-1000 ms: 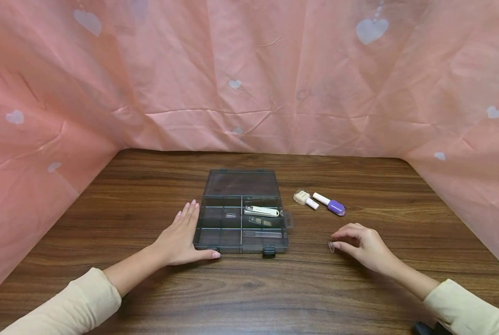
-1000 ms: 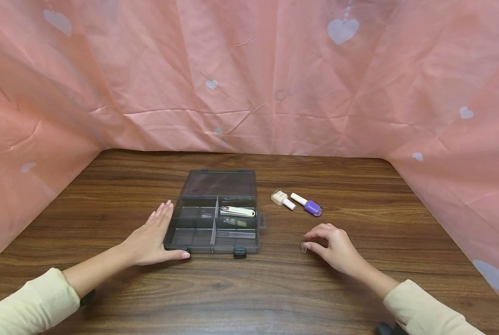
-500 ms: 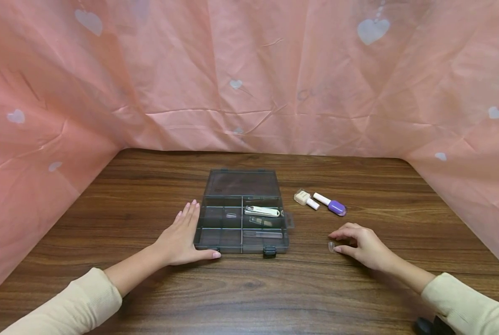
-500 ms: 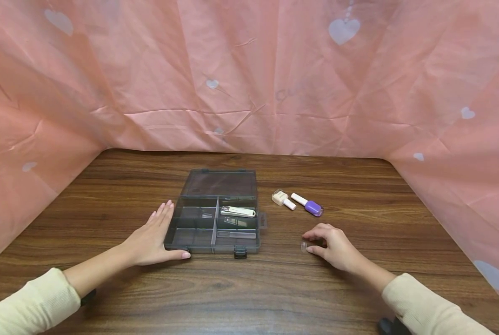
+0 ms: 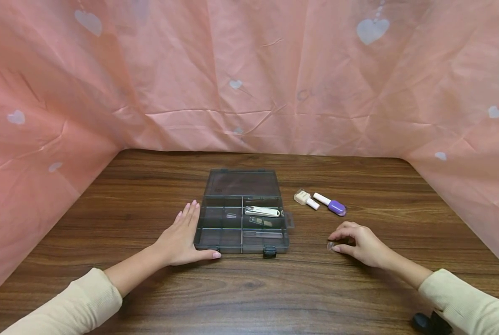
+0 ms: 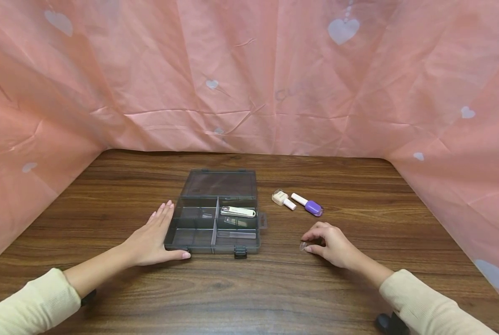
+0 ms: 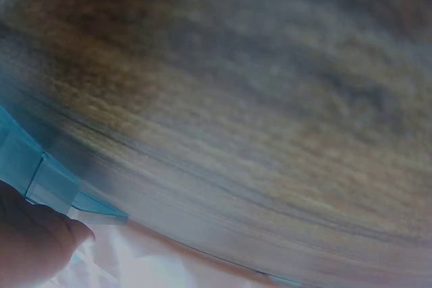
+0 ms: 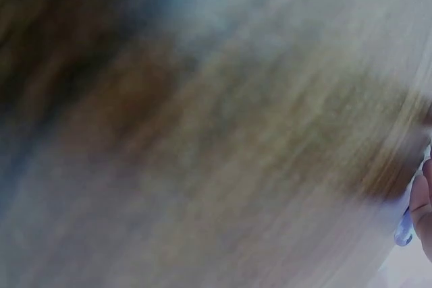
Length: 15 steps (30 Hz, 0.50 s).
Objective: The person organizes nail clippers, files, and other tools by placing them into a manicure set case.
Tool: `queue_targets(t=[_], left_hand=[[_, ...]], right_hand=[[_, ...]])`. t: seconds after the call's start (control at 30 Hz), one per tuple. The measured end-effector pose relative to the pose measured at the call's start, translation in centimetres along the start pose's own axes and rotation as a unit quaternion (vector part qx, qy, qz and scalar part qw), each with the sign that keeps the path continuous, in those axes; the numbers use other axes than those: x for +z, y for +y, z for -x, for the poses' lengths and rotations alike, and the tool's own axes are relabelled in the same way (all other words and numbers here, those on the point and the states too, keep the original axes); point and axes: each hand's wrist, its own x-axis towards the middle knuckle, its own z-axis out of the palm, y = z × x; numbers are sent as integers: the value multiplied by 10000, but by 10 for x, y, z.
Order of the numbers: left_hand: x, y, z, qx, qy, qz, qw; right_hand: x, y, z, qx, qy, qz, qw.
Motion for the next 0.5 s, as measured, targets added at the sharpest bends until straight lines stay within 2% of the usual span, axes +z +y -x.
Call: queue_targets(t=[0.5], left_hand=[[1, 0, 0, 9, 7, -15, 10000]], right_hand=[[1, -2, -2, 237, -206, -70, 9995]])
